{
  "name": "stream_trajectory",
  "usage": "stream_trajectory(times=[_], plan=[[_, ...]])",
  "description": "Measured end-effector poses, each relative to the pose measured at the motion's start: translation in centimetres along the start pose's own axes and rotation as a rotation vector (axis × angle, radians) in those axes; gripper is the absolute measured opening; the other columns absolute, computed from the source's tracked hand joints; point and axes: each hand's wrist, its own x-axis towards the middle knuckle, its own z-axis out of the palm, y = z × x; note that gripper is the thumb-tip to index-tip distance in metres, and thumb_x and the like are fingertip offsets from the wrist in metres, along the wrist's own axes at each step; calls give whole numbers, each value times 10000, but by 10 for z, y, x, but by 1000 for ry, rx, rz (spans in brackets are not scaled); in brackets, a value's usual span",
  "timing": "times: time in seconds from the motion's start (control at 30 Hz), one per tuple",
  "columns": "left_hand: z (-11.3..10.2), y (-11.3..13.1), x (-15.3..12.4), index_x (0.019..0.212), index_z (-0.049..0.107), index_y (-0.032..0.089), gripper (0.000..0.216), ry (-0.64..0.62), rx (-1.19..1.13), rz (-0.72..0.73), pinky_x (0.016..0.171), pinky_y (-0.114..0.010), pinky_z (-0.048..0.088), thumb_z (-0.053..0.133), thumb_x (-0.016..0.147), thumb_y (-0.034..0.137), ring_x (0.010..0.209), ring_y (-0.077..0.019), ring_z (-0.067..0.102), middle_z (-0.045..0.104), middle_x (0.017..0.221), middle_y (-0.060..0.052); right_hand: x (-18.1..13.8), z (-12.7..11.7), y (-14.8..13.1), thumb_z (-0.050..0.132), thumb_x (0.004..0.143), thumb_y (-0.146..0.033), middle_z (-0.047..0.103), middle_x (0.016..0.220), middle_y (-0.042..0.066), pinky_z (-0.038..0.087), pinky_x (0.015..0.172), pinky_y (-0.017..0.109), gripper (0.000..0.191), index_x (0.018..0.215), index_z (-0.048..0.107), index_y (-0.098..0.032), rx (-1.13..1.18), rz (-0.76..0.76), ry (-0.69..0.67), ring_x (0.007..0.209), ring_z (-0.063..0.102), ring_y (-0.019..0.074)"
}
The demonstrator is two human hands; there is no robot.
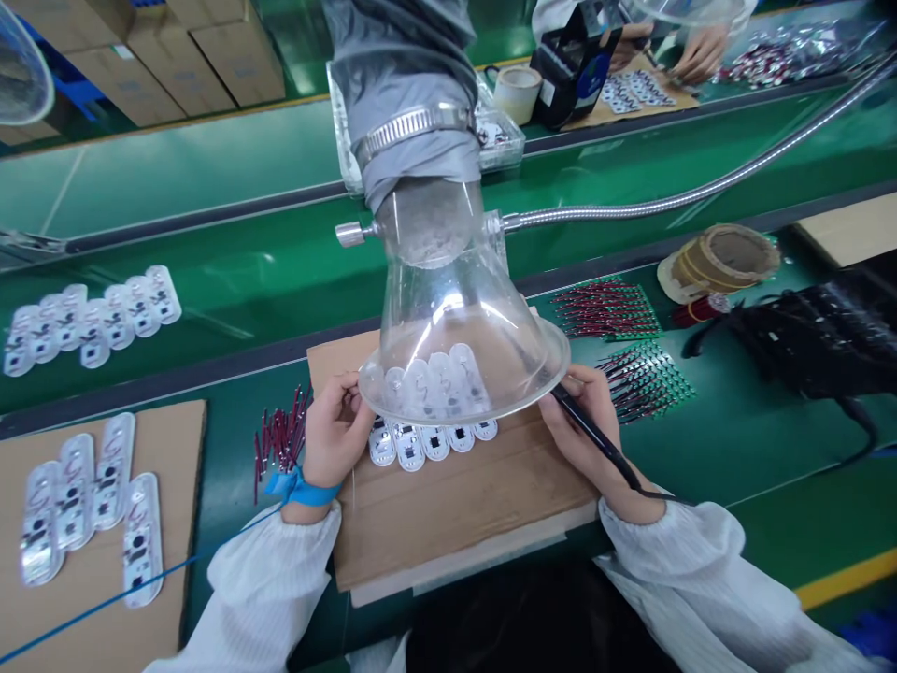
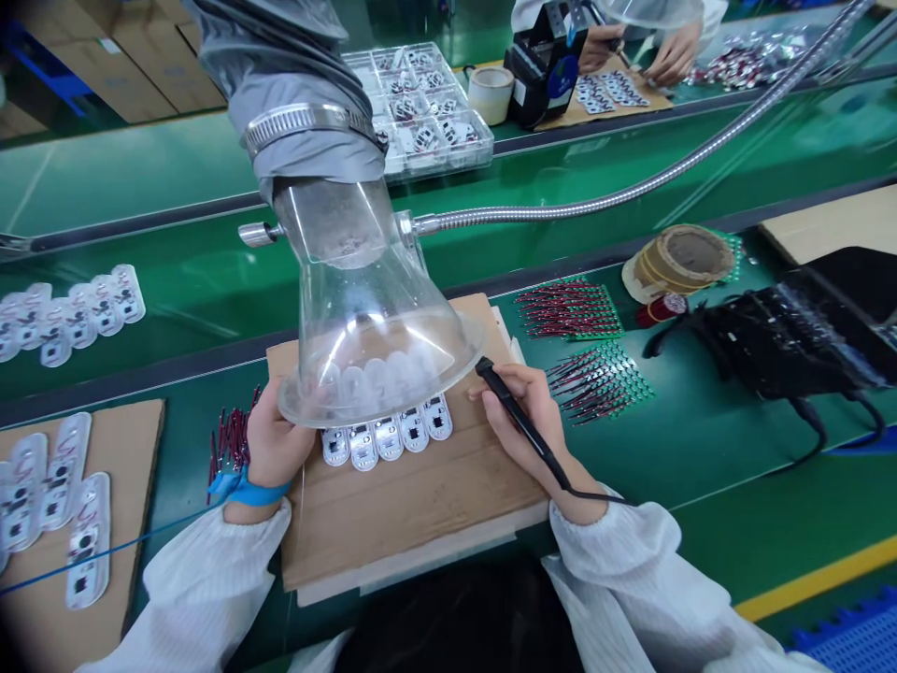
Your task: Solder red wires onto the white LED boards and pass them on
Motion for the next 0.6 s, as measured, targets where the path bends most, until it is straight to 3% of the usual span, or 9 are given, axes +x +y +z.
stream_trajectory(times=[0.13, 0.27, 0.4, 0.6], plan=[[-1, 0, -3, 982, 729, 214, 138, -4, 19, 85, 643, -253, 490, 752, 964, 348, 653, -134, 572, 621, 731, 41, -9, -5, 11, 731, 1123, -477, 842, 859, 26, 681, 678, 353, 220, 1161, 654, -275, 84, 0, 49, 735, 847, 227], [-2, -2, -3, 975, 737, 215, 134, 16, -6, 152, 627, -250, 470, 772, 966, 344, 623, -120, 540, 590, 715, 55, -8, -7, 12, 727, 1105, -540, 802, 815, 32, 633, 586, 336, 291, 1031, 686, -261, 119, 19, 54, 657, 799, 216], [-3, -3, -3, 966, 734, 218, 164, 13, 7, 159, 616, -253, 470, 775, 963, 377, 616, -126, 534, 533, 672, 64, -5, -6, 9, 738, 1084, -566, 799, 808, 30, 618, 554, 320, 323, 1011, 703, -254, 90, 38, 51, 617, 776, 203], [-3, 0, -3, 912, 678, 222, 191, 52, -3, 140, 603, -248, 461, 775, 963, 379, 626, -124, 541, 589, 710, 47, -7, -6, 12, 749, 1085, -538, 763, 761, 5, 609, 562, 312, 285, 1031, 722, -260, 86, 45, 32, 593, 743, 189]])
